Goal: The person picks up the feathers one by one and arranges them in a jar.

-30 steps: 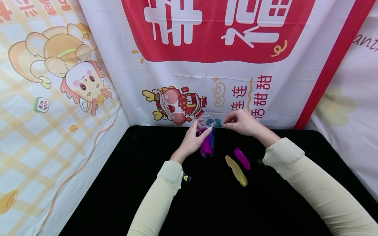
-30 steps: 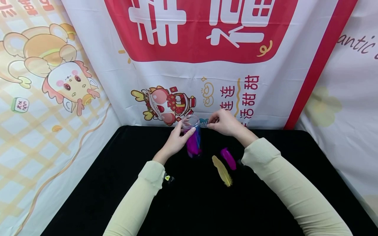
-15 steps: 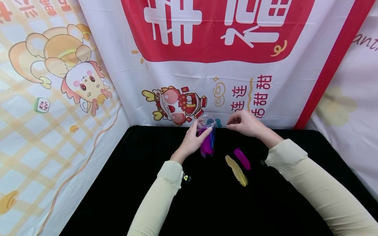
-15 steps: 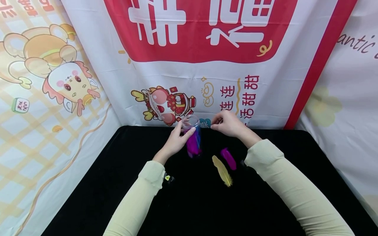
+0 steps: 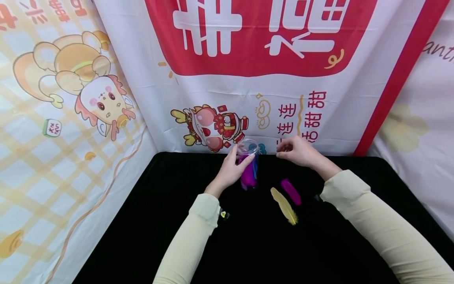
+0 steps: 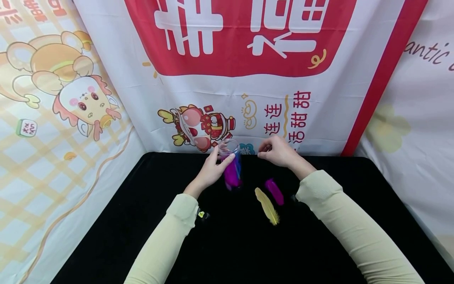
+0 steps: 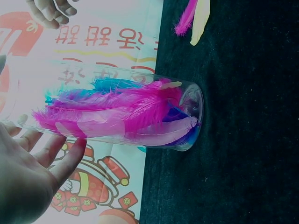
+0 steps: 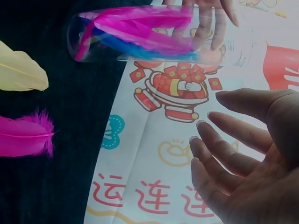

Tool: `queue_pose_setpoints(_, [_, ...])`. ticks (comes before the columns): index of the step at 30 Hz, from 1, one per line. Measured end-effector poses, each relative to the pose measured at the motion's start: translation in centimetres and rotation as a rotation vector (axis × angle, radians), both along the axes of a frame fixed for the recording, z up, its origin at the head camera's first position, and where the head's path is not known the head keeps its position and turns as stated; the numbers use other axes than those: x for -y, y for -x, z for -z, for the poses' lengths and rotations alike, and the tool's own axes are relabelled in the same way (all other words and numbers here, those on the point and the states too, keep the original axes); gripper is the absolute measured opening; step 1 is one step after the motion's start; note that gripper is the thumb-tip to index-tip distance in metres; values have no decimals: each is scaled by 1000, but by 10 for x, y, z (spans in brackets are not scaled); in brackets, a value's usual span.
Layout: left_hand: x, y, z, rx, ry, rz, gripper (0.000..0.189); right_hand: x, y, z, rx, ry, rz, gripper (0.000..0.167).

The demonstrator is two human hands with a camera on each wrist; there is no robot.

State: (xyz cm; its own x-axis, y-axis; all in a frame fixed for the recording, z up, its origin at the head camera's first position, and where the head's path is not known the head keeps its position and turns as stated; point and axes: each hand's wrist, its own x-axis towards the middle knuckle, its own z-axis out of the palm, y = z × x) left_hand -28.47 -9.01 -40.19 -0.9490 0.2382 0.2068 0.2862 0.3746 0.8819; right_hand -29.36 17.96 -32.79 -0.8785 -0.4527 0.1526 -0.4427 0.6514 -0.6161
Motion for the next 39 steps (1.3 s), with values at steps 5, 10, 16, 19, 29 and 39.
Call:
queue_pose_setpoints(5, [0, 0, -1, 1, 7, -4, 80, -3, 2, 2, 14, -4, 7, 18])
queue_pose_setpoints(10, [0, 1, 0, -2, 8, -4, 79, -6, 3, 3, 52, -15, 22, 19])
queue_pose_setpoints(16, [0, 1, 0, 2, 6, -5, 79, -8, 4, 10, 39, -27, 39, 15])
queue_pose_setpoints(19, [0, 0, -1, 6, 7, -4, 79, -9, 5, 15, 28, -21, 42, 16])
queue_pose_setpoints(29, [-1, 0, -1, 2, 13, -9, 75, -16, 8, 31, 42, -9, 40, 13])
queue_pose_setpoints(39, [-1, 0, -1, -1, 20, -14, 75, -19, 9, 43, 77, -15, 52, 18])
